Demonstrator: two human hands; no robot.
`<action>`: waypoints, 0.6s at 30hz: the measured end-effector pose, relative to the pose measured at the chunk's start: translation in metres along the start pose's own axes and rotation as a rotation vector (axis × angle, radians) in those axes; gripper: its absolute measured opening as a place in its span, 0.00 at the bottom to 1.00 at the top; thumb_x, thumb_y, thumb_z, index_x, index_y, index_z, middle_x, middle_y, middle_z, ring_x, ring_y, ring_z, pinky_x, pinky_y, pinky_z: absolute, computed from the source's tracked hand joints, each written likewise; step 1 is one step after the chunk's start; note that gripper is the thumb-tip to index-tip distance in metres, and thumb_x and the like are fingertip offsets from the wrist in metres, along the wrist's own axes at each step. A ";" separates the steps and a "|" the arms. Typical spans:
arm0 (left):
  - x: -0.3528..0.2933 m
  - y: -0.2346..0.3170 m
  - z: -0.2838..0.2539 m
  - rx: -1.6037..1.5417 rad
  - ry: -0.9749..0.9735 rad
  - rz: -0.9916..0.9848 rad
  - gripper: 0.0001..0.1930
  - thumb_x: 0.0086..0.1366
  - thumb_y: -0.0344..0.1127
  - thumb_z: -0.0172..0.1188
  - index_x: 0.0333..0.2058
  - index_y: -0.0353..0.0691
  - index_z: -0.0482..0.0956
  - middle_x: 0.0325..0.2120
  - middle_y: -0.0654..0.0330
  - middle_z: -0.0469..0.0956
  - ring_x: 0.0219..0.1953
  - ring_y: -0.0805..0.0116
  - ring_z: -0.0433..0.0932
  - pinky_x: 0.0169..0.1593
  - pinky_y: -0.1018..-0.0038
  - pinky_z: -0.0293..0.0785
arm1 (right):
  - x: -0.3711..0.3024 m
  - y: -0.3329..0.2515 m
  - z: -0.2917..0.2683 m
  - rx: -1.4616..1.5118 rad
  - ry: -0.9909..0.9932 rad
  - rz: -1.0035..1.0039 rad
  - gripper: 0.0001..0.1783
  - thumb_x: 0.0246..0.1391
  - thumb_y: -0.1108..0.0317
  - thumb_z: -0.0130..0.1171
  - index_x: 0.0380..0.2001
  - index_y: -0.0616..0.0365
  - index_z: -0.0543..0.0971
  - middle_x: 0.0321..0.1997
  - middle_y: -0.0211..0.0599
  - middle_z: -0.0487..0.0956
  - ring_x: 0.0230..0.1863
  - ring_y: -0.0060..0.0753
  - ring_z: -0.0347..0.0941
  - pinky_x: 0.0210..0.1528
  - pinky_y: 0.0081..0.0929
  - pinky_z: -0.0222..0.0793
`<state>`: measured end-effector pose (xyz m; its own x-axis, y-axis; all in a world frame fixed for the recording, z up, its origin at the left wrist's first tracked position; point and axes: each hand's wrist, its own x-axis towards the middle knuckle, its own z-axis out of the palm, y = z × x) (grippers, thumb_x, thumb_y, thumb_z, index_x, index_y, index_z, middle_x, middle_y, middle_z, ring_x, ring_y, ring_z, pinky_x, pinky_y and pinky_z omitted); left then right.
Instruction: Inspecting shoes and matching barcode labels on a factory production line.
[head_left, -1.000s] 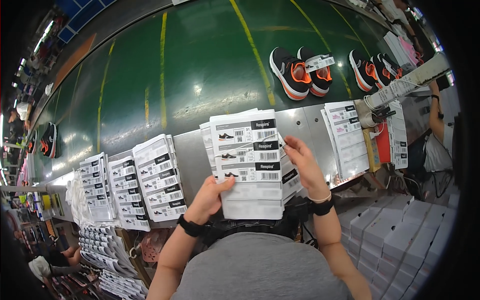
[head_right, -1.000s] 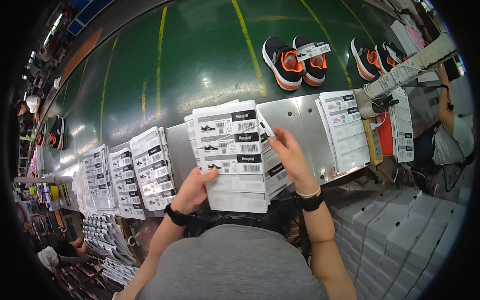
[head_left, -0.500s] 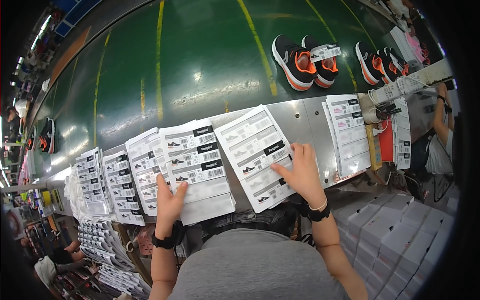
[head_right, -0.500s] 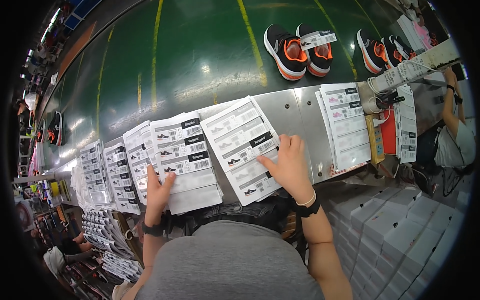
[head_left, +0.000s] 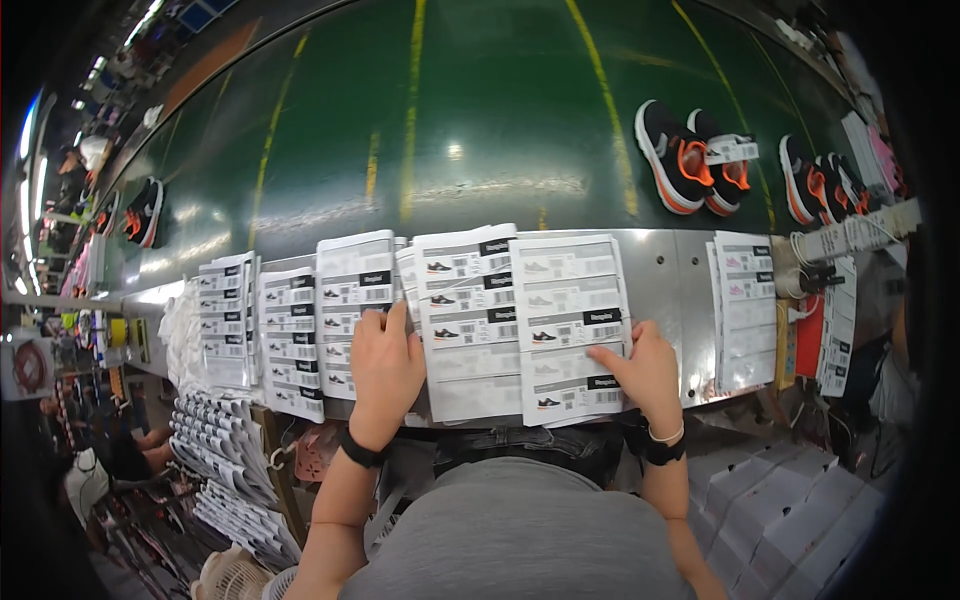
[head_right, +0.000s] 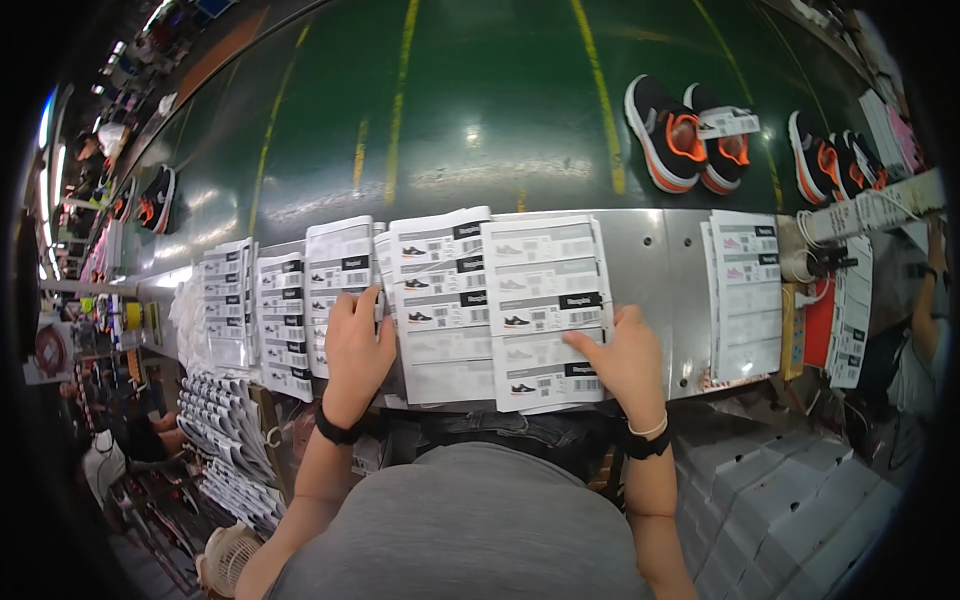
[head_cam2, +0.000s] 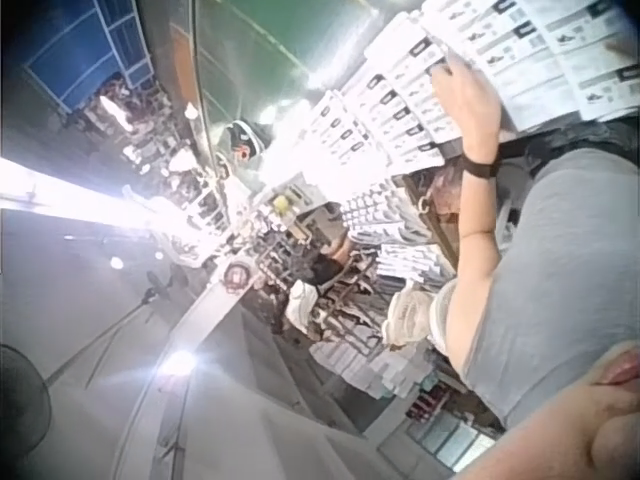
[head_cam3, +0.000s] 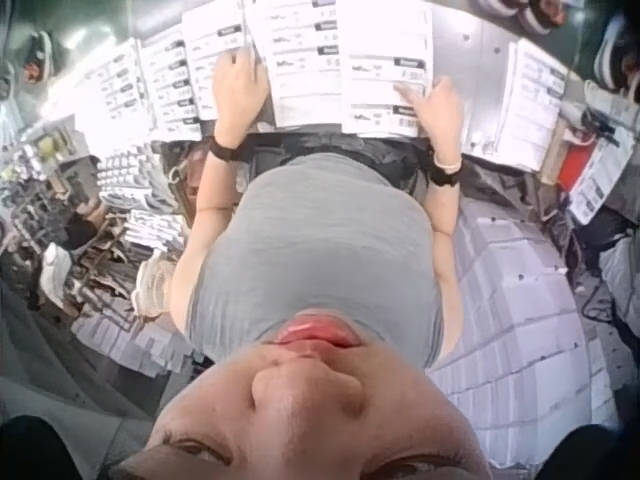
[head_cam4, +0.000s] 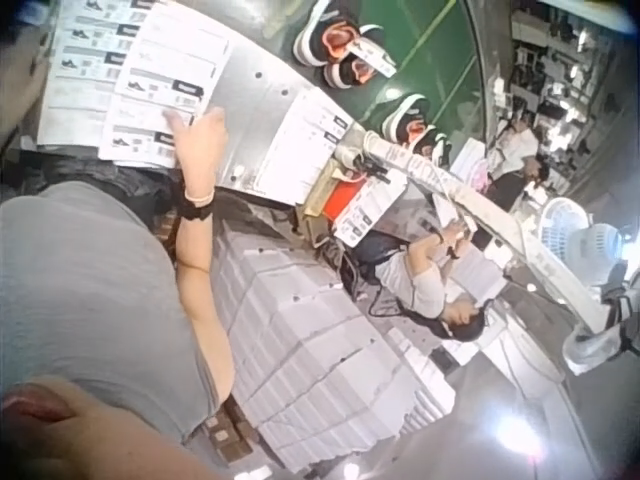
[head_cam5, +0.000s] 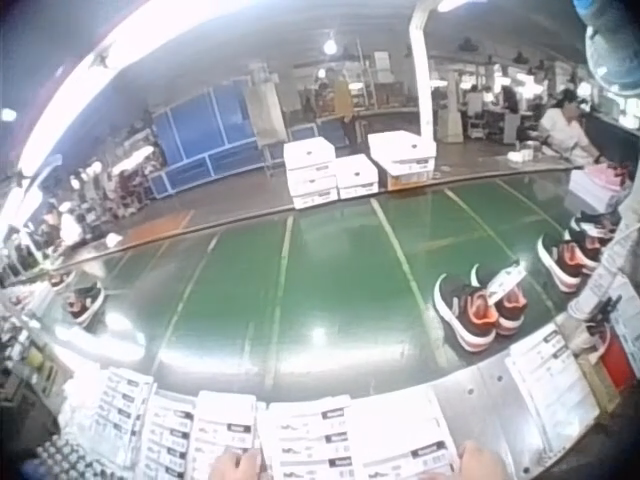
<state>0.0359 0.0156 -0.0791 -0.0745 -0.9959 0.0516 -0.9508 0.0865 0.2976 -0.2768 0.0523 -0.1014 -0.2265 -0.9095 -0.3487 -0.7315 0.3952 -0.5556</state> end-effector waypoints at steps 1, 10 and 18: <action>0.003 -0.005 0.003 0.057 -0.056 -0.061 0.28 0.48 0.28 0.60 0.52 0.35 0.68 0.45 0.45 0.66 0.48 0.48 0.66 0.47 0.60 0.65 | 0.001 0.002 0.000 0.000 0.023 0.011 0.32 0.35 0.48 0.71 0.30 0.66 0.70 0.25 0.50 0.76 0.29 0.50 0.75 0.32 0.37 0.69; -0.004 -0.046 0.025 0.029 0.071 0.019 0.33 0.50 0.32 0.61 0.57 0.36 0.62 0.51 0.43 0.61 0.53 0.43 0.61 0.51 0.53 0.63 | 0.005 0.019 -0.002 0.181 -0.131 0.042 0.23 0.38 0.57 0.71 0.17 0.58 0.67 0.16 0.32 0.70 0.18 0.22 0.66 0.22 0.22 0.62; -0.016 -0.067 -0.025 -0.230 0.027 -0.022 0.28 0.54 0.33 0.62 0.53 0.31 0.66 0.49 0.42 0.65 0.50 0.46 0.67 0.53 0.62 0.65 | 0.003 0.038 0.000 1.099 -0.113 -0.041 0.14 0.47 0.79 0.60 0.29 0.56 0.64 0.26 0.28 0.72 0.26 0.16 0.67 0.29 0.16 0.64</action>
<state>0.1082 0.0260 -0.0762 -0.0434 -0.9968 0.0669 -0.8584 0.0715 0.5079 -0.3052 0.0649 -0.1241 -0.1144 -0.9295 -0.3507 0.2456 0.3156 -0.9166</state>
